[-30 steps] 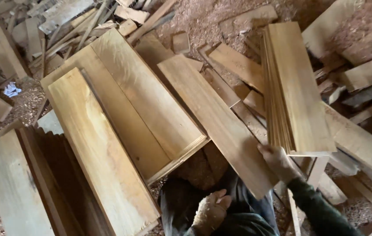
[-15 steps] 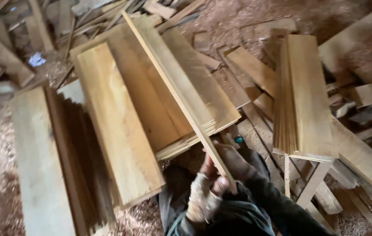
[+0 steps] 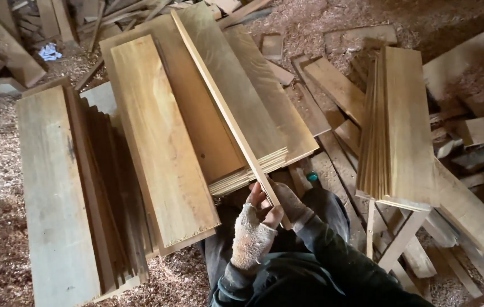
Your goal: Sorting and stacking wooden boards from a pile in a workshop
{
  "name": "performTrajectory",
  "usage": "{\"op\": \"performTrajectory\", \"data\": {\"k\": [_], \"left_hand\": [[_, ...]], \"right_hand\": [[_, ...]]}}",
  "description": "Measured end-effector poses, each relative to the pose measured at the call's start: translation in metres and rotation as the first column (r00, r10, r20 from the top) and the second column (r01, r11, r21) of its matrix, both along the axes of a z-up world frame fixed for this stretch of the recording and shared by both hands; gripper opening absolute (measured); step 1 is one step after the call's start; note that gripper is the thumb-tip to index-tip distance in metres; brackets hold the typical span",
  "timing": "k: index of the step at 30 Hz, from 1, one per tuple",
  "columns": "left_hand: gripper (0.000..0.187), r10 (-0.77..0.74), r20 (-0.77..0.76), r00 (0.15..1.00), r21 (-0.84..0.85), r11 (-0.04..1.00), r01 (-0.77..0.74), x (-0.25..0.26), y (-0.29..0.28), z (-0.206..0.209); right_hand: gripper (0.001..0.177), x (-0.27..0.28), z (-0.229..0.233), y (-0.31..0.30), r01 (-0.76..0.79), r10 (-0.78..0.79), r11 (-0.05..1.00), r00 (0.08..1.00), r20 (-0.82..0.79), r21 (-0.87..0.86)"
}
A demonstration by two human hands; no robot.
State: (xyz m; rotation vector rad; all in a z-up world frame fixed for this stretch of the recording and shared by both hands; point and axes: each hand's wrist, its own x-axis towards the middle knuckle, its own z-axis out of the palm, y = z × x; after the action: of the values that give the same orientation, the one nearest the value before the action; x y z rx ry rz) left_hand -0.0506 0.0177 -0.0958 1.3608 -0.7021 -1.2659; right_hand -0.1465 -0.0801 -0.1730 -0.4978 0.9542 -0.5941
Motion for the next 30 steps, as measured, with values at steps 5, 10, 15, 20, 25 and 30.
{"op": "performTrajectory", "data": {"k": [5,10,15,20,25,30], "left_hand": [[0.077,-0.002,0.062,0.998,-0.063,0.998,0.006,0.012,0.001,0.001],[0.073,-0.019,0.019,1.000,0.046,0.999,0.018,0.016,0.001,0.021],[0.076,-0.037,0.031,0.999,0.074,0.997,0.035,0.018,-0.007,0.026],[0.070,0.042,-0.006,0.999,0.045,0.998,-0.041,0.010,-0.006,0.006],[0.067,0.029,0.075,0.997,0.039,0.999,-0.032,0.010,-0.007,0.004],[0.073,-0.067,0.114,0.991,0.240,0.970,0.038,0.013,-0.012,0.010]], "right_hand": [[0.058,0.010,0.034,0.008,-0.040,0.024,0.994,0.989,-0.146,-0.106],[0.043,0.008,0.027,0.007,0.035,-0.038,0.998,0.998,-0.056,-0.056],[0.042,0.008,0.029,0.003,0.073,-0.075,0.997,0.995,-0.065,-0.034],[0.050,0.001,-0.042,-0.012,-0.001,-0.043,0.981,0.973,-0.225,-0.192],[0.052,0.001,-0.012,-0.004,-0.008,-0.021,0.988,0.983,-0.183,-0.154],[0.053,0.024,0.022,0.010,0.005,-0.079,0.979,0.931,-0.356,-0.204]]}}
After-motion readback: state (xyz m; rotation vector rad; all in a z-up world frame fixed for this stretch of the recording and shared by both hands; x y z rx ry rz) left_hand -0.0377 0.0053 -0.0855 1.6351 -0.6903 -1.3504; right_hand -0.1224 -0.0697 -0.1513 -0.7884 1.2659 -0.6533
